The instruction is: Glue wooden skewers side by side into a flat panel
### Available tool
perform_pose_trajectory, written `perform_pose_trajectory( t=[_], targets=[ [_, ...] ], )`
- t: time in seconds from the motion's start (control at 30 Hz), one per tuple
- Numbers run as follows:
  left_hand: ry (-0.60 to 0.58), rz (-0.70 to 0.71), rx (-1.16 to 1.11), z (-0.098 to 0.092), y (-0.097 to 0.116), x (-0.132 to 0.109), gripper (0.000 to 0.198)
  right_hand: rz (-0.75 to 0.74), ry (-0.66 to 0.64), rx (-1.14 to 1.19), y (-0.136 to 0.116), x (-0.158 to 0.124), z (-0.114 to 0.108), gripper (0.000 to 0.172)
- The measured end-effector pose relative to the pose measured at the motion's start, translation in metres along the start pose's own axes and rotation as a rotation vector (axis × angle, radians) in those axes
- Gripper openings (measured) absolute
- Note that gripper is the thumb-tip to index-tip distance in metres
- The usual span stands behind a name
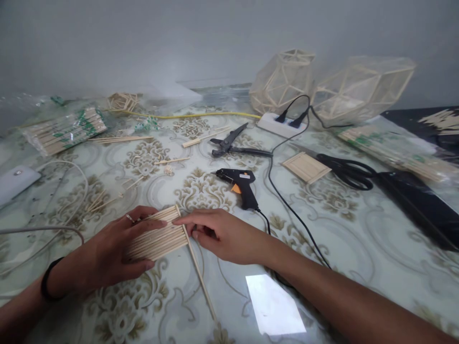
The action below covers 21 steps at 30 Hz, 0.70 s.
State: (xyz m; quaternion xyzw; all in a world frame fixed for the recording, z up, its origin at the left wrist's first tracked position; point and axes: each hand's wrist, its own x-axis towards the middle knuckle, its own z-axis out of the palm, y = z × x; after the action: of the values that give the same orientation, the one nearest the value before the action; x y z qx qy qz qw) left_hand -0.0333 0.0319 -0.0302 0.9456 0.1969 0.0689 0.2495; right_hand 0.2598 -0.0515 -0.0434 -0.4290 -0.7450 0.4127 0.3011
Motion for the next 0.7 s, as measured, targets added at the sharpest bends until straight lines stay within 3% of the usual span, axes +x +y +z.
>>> perform_pose_trajectory(
  t=[0.7],
  targets=[
    [-0.011, -0.015, 0.003, -0.0018, 0.0026, 0.0009, 0.068, 0.006, 0.002, -0.007, -0.0009, -0.0003, 0.0009, 0.039]
  ],
)
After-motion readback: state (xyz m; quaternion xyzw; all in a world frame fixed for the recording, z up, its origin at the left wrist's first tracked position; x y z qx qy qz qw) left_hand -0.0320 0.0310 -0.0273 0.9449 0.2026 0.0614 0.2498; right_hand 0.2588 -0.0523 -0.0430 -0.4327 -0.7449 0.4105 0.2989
